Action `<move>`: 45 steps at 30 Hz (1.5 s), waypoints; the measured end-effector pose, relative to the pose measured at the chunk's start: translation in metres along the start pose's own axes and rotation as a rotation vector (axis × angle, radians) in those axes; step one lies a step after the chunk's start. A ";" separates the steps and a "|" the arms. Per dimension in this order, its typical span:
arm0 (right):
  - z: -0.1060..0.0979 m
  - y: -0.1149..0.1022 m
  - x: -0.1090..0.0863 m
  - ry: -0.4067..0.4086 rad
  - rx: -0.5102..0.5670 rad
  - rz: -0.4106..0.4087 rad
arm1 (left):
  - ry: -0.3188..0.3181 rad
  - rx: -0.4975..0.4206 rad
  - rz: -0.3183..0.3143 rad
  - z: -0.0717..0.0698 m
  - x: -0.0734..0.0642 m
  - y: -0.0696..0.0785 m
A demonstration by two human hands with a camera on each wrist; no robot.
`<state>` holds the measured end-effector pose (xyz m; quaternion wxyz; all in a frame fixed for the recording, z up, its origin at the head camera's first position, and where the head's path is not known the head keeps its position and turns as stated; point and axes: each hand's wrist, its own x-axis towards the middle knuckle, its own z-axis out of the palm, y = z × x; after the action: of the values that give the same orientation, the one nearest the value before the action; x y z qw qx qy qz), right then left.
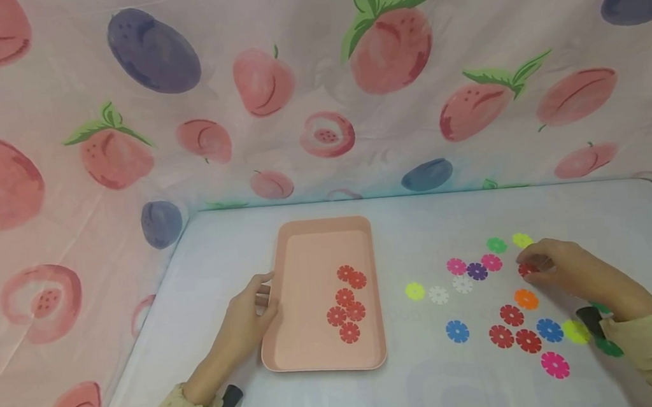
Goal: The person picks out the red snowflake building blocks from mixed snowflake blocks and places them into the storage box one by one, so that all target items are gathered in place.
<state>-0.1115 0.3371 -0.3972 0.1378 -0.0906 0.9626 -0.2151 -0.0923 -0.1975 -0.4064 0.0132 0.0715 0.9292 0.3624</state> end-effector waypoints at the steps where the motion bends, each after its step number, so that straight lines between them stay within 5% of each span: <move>1: 0.000 0.000 0.000 -0.001 0.001 0.002 | -0.001 0.000 -0.001 0.000 0.000 0.000; 23: -0.003 0.000 -0.003 0.029 -0.009 -0.020 | -0.001 -0.010 -0.007 -0.001 0.000 0.000; 33: -0.005 0.003 -0.006 0.113 -0.065 -0.045 | 0.009 -0.013 0.016 0.000 0.001 -0.001; 45: -0.004 0.004 -0.004 0.085 -0.036 -0.001 | 0.001 -0.026 0.005 0.000 0.001 -0.002</move>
<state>-0.1097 0.3431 -0.3942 0.0948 -0.0844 0.9712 -0.2016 -0.0939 -0.1984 -0.4075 0.0128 0.0734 0.9242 0.3744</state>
